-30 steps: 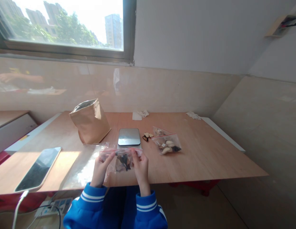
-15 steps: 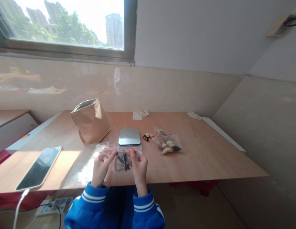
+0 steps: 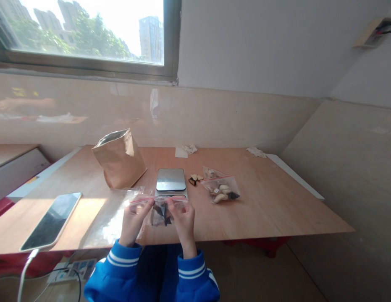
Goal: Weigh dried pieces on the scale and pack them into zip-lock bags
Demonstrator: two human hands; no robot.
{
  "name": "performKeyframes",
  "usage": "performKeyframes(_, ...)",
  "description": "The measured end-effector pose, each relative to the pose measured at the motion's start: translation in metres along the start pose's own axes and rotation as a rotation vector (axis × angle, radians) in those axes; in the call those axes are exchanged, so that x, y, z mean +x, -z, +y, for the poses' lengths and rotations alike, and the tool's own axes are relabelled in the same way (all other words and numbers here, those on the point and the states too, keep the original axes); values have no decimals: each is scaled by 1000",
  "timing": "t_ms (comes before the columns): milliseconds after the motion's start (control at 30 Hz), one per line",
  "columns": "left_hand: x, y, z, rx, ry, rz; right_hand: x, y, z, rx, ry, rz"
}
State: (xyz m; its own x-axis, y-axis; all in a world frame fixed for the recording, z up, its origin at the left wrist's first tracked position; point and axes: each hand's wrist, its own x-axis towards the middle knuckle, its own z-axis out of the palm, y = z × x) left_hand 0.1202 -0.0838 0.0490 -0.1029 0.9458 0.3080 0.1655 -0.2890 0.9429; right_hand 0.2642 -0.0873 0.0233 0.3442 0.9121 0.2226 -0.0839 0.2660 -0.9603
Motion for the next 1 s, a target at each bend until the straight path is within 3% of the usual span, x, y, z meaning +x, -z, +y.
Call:
performKeyframes(233, -1, -4, -1, 1, -11, 33, 0, 2, 0, 15, -5, 30)
performKeyframes(533, -1, 2, 5, -129, -32, -121, 0, 4, -1, 242, -43, -208)
performKeyframes(733, 1, 0, 7, -127, -38, -124, -3, 5, -6, 150, -4, -272)
performKeyframes(1000, -1, -2, 3, -151, 47, -89, -2, 1, -13, 35, 71, -188)
